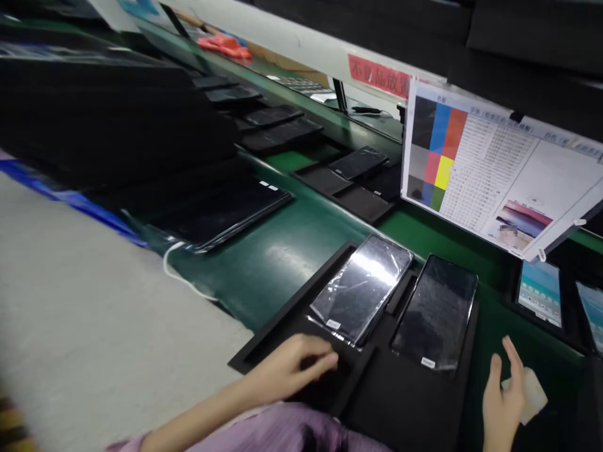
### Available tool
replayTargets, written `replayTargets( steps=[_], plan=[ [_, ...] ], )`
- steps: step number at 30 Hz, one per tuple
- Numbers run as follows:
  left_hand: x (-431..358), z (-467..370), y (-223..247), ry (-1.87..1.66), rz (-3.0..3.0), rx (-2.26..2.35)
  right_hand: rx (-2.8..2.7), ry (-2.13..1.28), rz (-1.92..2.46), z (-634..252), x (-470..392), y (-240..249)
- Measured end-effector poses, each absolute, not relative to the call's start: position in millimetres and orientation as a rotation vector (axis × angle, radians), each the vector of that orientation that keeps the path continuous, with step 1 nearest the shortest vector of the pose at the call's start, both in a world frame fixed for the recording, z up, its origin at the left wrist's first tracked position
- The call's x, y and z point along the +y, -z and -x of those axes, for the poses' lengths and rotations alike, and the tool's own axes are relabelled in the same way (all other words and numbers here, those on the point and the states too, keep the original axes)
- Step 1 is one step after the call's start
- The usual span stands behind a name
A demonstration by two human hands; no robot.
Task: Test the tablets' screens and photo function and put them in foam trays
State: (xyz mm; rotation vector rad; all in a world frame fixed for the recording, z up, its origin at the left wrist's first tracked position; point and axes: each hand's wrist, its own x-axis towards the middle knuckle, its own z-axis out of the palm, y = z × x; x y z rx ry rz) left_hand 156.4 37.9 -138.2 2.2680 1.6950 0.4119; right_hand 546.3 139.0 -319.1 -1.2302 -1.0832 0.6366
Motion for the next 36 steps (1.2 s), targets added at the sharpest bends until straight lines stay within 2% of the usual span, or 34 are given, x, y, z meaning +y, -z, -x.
replayTargets(
  steps=[5, 9, 13, 36],
  plan=[
    [112, -175, 98, -0.689, -2.479, 1.863, -1.084, -0.855, 1.219, -514, 208, 273],
    [187, -211, 86, -0.568, -2.628, 1.969, -1.114, -0.875, 1.206, -493, 243, 274],
    [229, -232, 92, -0.426, -2.621, 2.05, -1.131, -0.874, 1.235, -495, 245, 283],
    [237, -270, 97, 0.083, -2.679, 2.2, -1.069, -0.878, 1.2, -500, 240, 276]
  ],
)
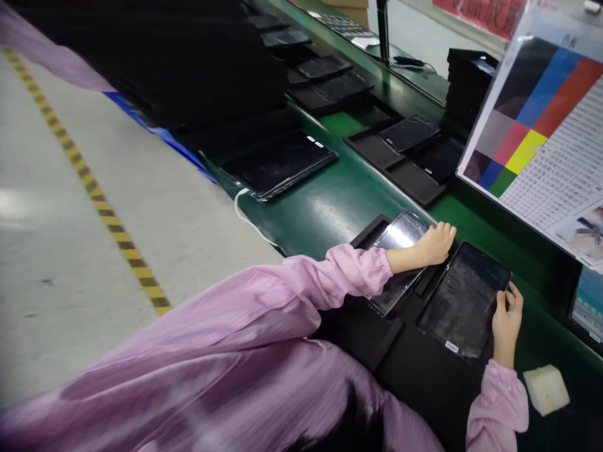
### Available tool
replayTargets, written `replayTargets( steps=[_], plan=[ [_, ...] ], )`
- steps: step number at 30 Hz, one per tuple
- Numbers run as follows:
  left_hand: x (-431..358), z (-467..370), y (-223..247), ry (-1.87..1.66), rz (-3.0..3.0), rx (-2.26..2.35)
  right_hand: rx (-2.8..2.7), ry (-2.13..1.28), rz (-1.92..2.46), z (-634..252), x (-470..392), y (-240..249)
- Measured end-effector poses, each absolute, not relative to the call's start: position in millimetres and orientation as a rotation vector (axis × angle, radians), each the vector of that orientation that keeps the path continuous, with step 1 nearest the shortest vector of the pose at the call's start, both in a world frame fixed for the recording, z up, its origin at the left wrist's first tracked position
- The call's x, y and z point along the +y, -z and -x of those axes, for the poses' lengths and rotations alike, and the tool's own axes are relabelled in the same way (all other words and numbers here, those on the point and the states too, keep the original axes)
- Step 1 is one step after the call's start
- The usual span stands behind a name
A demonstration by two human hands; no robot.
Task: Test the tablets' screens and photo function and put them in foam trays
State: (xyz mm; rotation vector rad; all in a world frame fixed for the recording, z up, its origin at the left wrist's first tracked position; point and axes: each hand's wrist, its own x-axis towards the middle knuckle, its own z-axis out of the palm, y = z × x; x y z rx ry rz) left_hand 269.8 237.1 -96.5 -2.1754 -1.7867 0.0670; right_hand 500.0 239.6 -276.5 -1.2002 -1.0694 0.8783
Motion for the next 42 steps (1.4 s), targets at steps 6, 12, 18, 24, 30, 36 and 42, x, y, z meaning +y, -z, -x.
replayTargets(
  steps=[6, 12, 18, 24, 30, 36, 42],
  plan=[
    [233, -270, 91, -0.085, 2.199, -1.807, -1.086, -0.852, 1.185, -500, 241, 275],
    [232, -263, 93, 0.011, 2.253, -1.838, -1.067, -0.849, 1.169, -499, 240, 274],
    [242, -226, 85, 0.251, 2.429, -1.868, -1.031, -0.88, 1.127, -501, 241, 275],
    [239, -126, 87, 1.111, 2.278, -2.059, -1.025, -0.905, 1.101, -503, 241, 277],
    [212, -79, 107, 1.209, 2.261, -2.256, -1.034, -0.892, 1.094, -505, 239, 276],
    [203, -71, 110, 1.218, 2.463, -2.258, -1.055, -0.885, 1.114, -506, 236, 271],
    [199, -70, 113, 1.216, 2.516, -2.231, -1.079, -0.859, 1.136, -507, 234, 263]
  ],
)
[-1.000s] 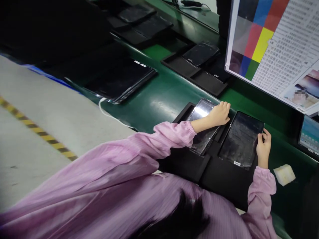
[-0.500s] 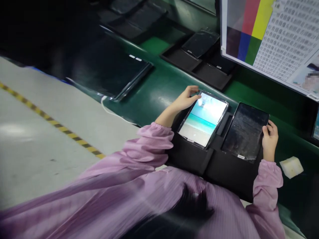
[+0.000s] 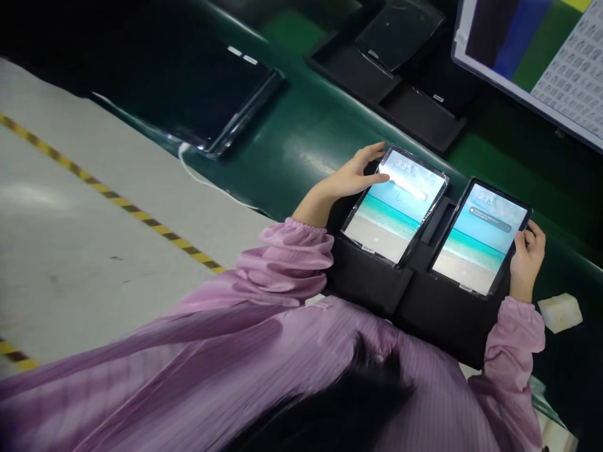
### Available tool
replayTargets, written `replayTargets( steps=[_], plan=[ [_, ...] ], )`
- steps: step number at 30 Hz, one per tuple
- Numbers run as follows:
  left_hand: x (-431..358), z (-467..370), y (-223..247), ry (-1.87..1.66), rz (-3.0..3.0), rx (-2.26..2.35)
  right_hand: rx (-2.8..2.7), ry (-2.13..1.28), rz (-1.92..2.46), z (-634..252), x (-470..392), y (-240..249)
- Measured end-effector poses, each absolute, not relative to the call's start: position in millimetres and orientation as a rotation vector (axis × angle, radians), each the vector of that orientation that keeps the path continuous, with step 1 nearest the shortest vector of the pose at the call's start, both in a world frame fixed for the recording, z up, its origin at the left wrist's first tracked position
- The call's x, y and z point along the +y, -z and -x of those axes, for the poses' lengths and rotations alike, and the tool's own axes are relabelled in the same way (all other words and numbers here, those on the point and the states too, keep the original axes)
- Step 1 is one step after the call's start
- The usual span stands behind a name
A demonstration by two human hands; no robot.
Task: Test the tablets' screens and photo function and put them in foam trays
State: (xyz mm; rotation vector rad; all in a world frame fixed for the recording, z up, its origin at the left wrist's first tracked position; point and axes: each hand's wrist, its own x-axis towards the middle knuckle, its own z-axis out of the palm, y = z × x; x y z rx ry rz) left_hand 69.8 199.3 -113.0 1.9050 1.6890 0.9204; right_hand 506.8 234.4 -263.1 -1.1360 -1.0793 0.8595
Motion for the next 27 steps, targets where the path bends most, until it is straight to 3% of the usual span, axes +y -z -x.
replayTargets(
  steps=[20, 27],
  plan=[
    [202, -74, 108, -0.845, -2.032, 1.727, -1.092, -0.789, 1.145, -506, 238, 260],
    [216, -149, 100, -0.829, -2.366, 1.91, -1.105, -0.792, 1.159, -506, 239, 261]
  ],
)
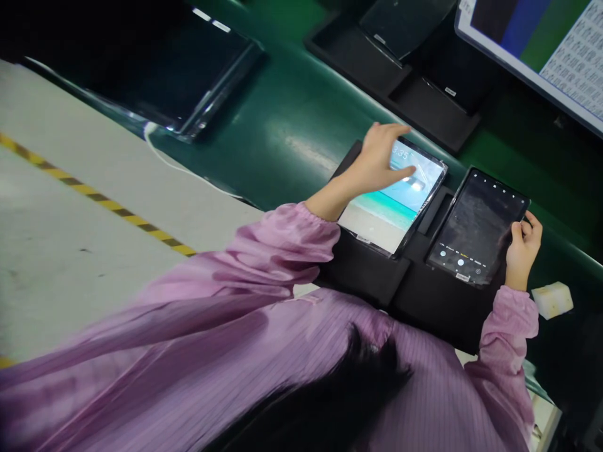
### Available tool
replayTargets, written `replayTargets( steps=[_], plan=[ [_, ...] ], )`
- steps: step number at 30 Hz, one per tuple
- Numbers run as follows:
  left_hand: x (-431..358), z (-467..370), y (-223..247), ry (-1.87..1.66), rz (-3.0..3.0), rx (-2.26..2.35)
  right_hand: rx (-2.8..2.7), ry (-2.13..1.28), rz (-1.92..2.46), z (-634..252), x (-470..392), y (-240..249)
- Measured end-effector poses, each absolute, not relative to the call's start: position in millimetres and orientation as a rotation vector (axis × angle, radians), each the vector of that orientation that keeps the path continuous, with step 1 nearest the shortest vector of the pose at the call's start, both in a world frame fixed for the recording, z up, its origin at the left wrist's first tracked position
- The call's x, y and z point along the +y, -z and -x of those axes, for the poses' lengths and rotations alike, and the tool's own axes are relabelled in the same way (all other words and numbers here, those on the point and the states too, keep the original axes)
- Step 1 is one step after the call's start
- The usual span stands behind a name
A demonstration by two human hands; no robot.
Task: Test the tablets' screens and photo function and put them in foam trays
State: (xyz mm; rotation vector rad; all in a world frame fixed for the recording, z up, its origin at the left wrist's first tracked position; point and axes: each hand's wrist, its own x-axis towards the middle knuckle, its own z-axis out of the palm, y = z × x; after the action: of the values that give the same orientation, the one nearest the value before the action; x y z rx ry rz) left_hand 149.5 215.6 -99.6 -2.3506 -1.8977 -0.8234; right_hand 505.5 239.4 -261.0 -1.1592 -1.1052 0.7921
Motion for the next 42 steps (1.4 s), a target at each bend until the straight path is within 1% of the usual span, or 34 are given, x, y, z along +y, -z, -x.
replayTargets(
  steps=[3, 7, 13, 19, 21, 25, 27, 30, 33, 35, 38, 42],
  plan=[
    [226, -202, 94, 0.605, 2.492, -1.783, -1.113, -0.795, 1.165, -505, 239, 262],
    [235, -243, 88, 0.399, 2.438, -1.88, -1.13, -0.785, 1.196, -506, 242, 263],
    [236, -253, 85, 0.277, 2.348, -1.888, -1.257, -0.804, 1.198, -510, 232, 265],
    [235, -263, 83, 0.158, 2.306, -1.917, -1.556, -0.989, 1.089, -524, 170, 258],
    [236, -266, 86, 0.171, 2.304, -1.913, -1.594, -1.034, 1.078, -527, 155, 258],
    [240, -260, 93, 0.234, 2.326, -1.911, -1.664, -1.02, 1.051, -530, 146, 263],
    [241, -246, 94, 0.32, 2.413, -1.886, -1.693, -0.998, 1.041, -531, 147, 266],
    [229, -208, 91, 0.551, 2.542, -1.819, -1.717, -0.95, 1.062, -530, 149, 266],
    [196, -160, 87, 0.789, 2.486, -1.877, -1.709, -0.952, 1.085, -528, 147, 262],
    [167, -131, 88, 0.876, 2.39, -1.953, -1.695, -0.978, 1.106, -527, 145, 258],
    [124, -102, 98, 0.936, 2.27, -2.017, -1.69, -0.998, 1.143, -526, 144, 253],
    [81, -91, 116, 0.915, 2.184, -2.142, -1.69, -0.995, 1.166, -527, 144, 254]
  ],
)
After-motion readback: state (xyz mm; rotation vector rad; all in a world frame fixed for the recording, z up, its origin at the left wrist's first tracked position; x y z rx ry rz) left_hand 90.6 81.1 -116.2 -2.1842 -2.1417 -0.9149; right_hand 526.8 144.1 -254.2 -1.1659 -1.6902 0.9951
